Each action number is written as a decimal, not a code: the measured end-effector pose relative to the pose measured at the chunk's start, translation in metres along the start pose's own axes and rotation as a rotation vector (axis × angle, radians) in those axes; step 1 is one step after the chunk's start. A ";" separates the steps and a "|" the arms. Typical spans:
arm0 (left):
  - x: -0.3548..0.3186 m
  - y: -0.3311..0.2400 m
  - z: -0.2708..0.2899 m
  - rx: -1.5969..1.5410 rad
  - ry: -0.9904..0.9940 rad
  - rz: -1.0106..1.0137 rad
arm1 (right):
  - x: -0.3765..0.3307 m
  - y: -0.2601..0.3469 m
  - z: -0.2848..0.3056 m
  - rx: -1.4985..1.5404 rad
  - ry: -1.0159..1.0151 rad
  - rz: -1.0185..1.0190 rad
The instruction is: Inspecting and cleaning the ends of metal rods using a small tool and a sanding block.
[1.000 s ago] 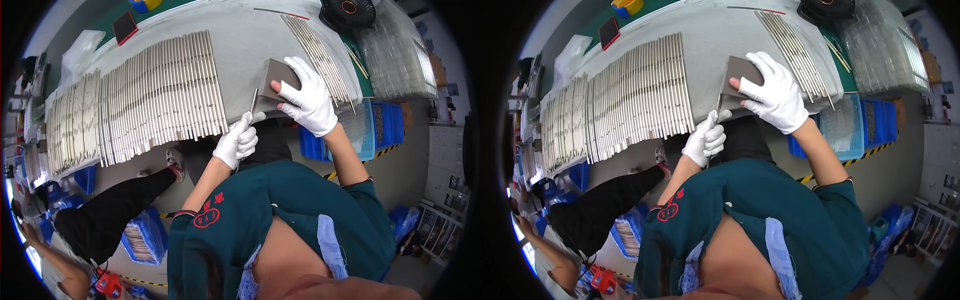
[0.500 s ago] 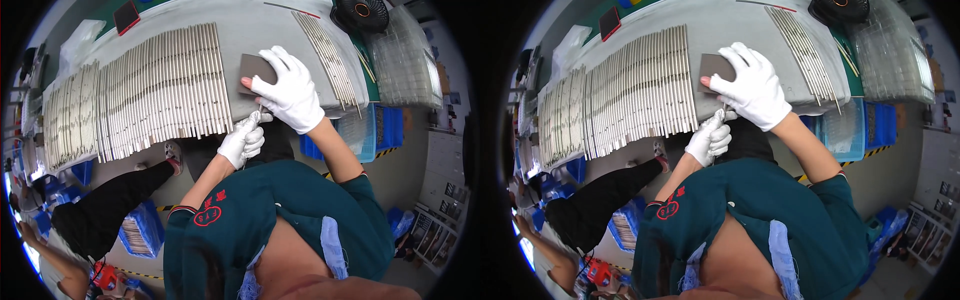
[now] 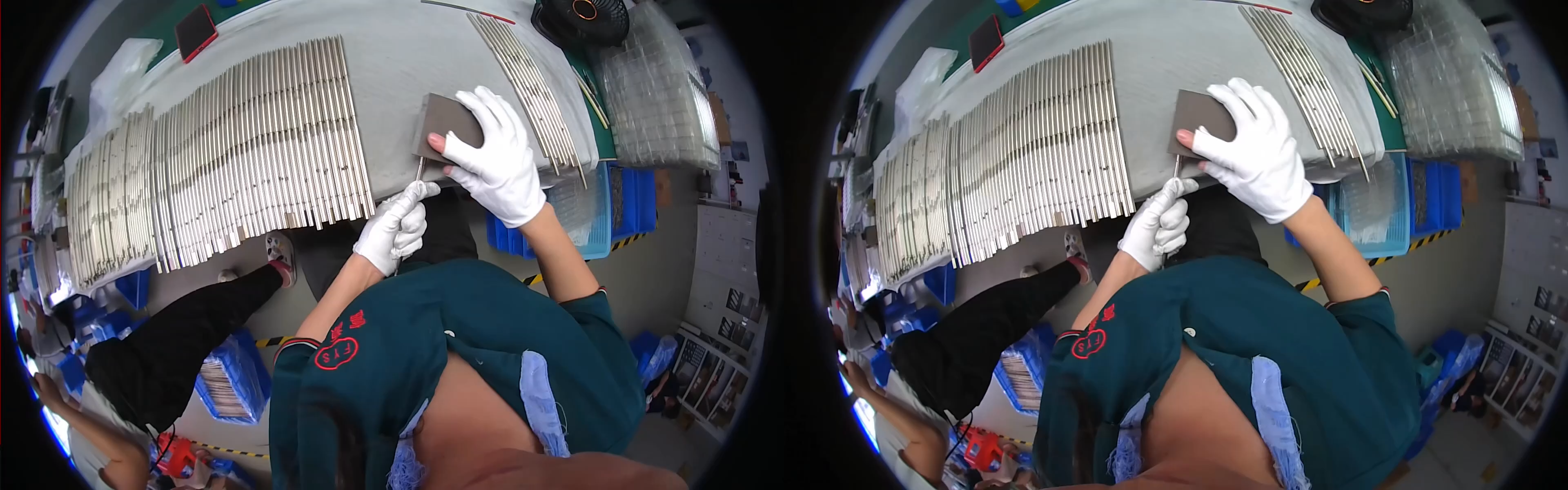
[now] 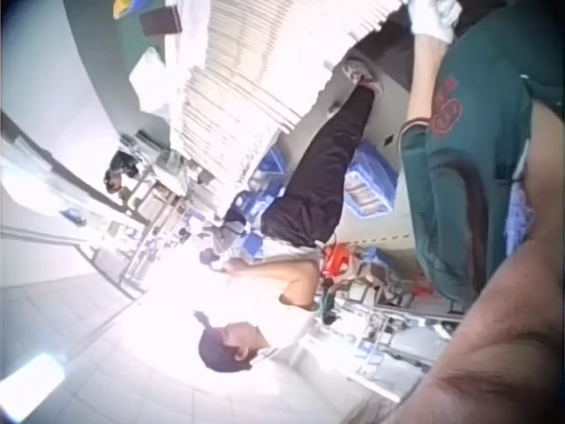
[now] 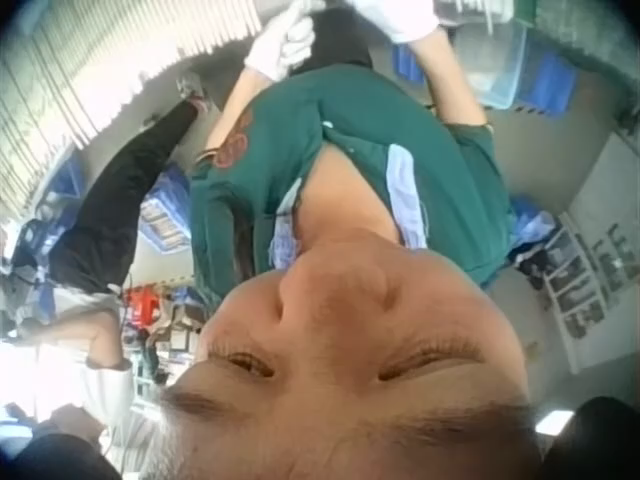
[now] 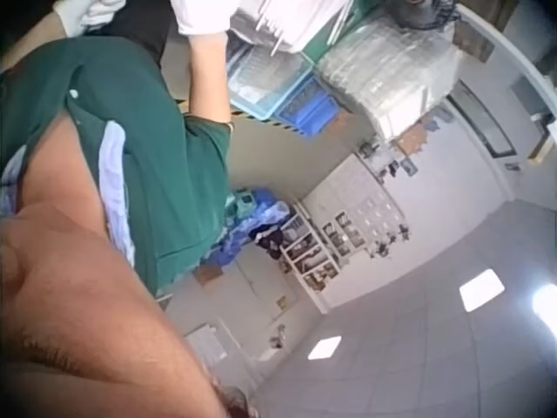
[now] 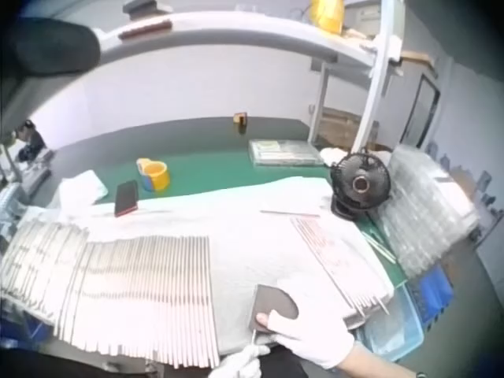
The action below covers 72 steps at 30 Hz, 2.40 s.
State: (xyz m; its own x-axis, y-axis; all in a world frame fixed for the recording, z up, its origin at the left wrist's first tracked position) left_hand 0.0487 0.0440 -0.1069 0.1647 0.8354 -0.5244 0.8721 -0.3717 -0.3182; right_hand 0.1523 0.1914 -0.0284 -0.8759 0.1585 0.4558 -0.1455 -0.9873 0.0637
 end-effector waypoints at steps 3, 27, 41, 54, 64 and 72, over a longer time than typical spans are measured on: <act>-0.001 0.001 -0.002 0.060 -0.044 -0.034 | 0.027 0.015 -0.017 0.032 -0.107 0.007; -0.003 -0.001 -0.019 0.170 -0.181 -0.090 | 0.010 0.019 -0.011 -0.107 -0.086 -0.100; -0.003 0.004 -0.016 0.176 -0.279 -0.076 | 0.026 0.023 -0.017 -0.046 -0.084 -0.053; -0.003 0.002 -0.017 0.190 -0.214 -0.103 | 0.014 0.010 -0.010 0.069 -0.034 -0.049; -0.001 0.002 -0.015 0.165 -0.229 -0.056 | 0.004 0.006 0.003 0.000 -0.003 0.017; -0.004 0.001 -0.016 0.125 -0.209 -0.078 | -0.007 -0.010 0.007 -0.026 -0.018 0.099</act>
State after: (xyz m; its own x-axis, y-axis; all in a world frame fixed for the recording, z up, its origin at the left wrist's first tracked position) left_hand 0.0566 0.0464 -0.0923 -0.0109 0.7664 -0.6423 0.8129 -0.3673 -0.4521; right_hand 0.1631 0.1996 -0.0265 -0.8784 0.0593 0.4743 -0.0705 -0.9975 -0.0058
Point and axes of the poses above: each hand's wrist, its own x-axis towards the middle knuckle, its own z-axis out of the back of the hand, y = z × x, the point moved 1 cm from there along x, towards the middle knuckle, and after that the axes turned 4 degrees about z, right-handed, at the moved point
